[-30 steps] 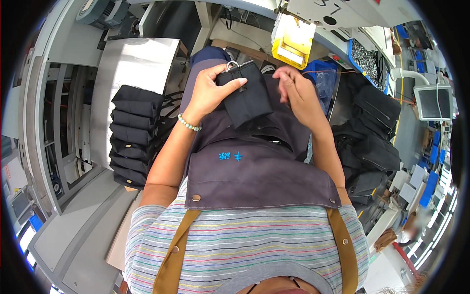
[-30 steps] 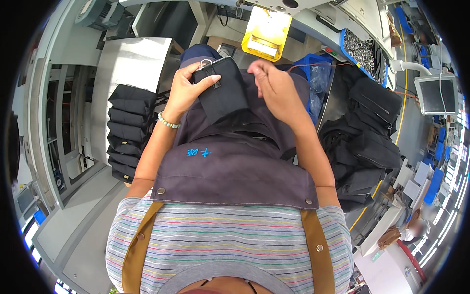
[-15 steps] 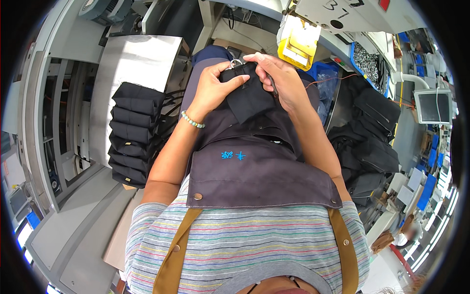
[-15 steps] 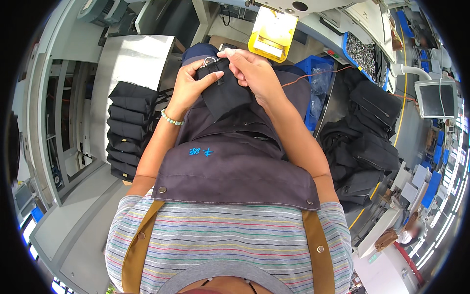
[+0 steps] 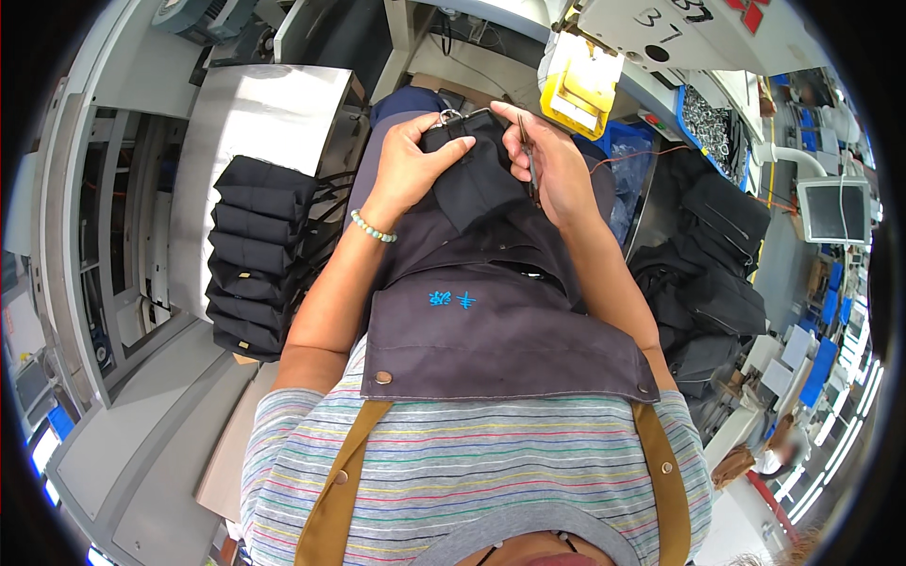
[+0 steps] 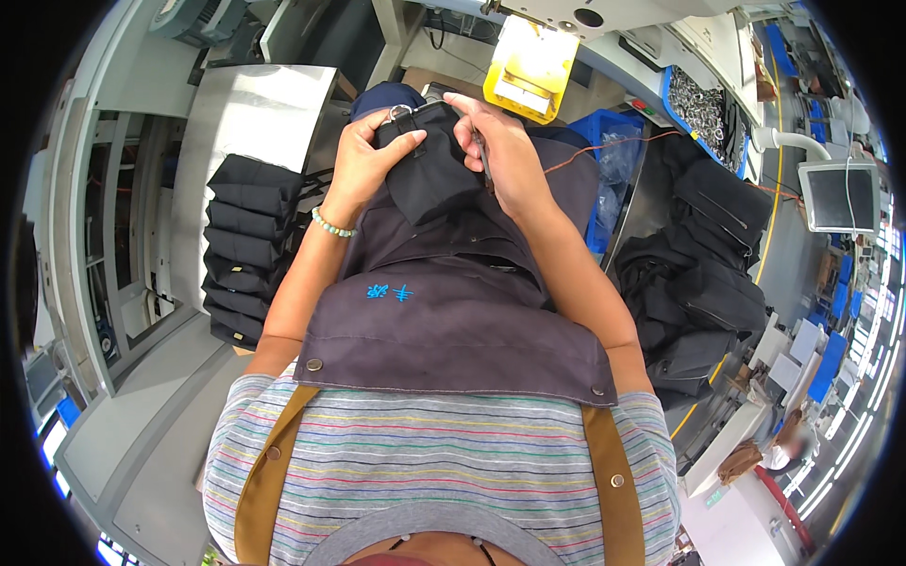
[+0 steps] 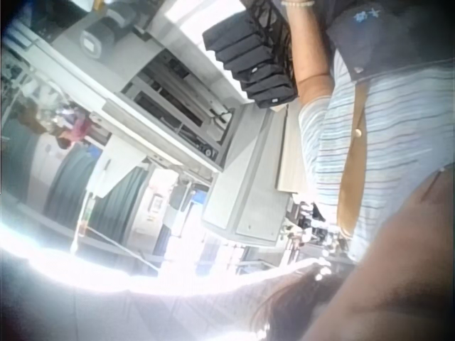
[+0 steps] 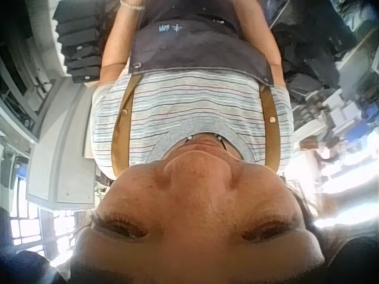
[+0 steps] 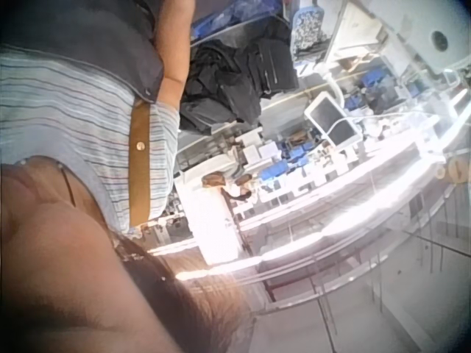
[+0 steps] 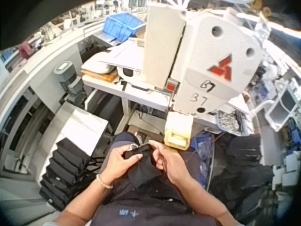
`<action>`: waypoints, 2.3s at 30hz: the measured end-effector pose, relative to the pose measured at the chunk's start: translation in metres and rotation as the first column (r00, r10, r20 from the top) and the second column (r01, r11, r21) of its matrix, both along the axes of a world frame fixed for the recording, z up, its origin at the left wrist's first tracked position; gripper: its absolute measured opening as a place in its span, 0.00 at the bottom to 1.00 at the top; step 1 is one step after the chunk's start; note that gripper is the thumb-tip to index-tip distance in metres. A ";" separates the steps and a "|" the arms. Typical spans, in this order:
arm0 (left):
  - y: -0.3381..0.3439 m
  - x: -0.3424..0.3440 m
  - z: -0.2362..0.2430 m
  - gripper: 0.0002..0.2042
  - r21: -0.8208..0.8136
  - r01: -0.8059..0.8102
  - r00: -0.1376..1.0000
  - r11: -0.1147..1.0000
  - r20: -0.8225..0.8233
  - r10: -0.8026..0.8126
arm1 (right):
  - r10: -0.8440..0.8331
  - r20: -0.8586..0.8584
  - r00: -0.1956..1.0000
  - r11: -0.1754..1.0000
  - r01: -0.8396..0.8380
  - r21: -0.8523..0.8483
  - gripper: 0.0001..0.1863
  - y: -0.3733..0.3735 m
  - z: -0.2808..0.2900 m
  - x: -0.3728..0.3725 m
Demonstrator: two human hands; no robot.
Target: Finishing and inspecting small black leather pouches using an industrial sewing or finishing machine.
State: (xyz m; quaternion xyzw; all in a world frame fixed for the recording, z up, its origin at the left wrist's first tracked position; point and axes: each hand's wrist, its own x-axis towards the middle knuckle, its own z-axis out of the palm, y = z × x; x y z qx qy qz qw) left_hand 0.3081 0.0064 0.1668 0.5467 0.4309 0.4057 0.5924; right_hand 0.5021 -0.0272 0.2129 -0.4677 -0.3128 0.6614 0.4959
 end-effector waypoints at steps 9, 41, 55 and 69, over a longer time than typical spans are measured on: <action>0.001 0.001 0.004 0.09 0.008 0.047 0.998 0.999 -0.047 -0.046 | 0.116 0.212 0.970 0.991 -0.126 0.035 0.18 0.017 0.000 -0.009; -0.010 -0.027 -0.010 0.18 -0.171 0.090 0.958 0.981 0.285 -0.038 | -0.579 0.792 -0.196 0.757 -0.491 0.432 0.09 0.152 -0.076 0.183; 0.005 -0.052 0.031 0.17 -0.393 0.192 0.530 0.899 0.813 0.242 | 0.611 0.061 0.789 0.791 -0.611 -0.015 0.26 0.026 -0.070 0.006; -0.016 -0.034 -0.019 0.39 -0.429 -0.144 0.772 0.892 0.515 0.372 | -0.076 0.696 0.714 0.939 -0.182 0.290 0.19 0.049 -0.057 -0.010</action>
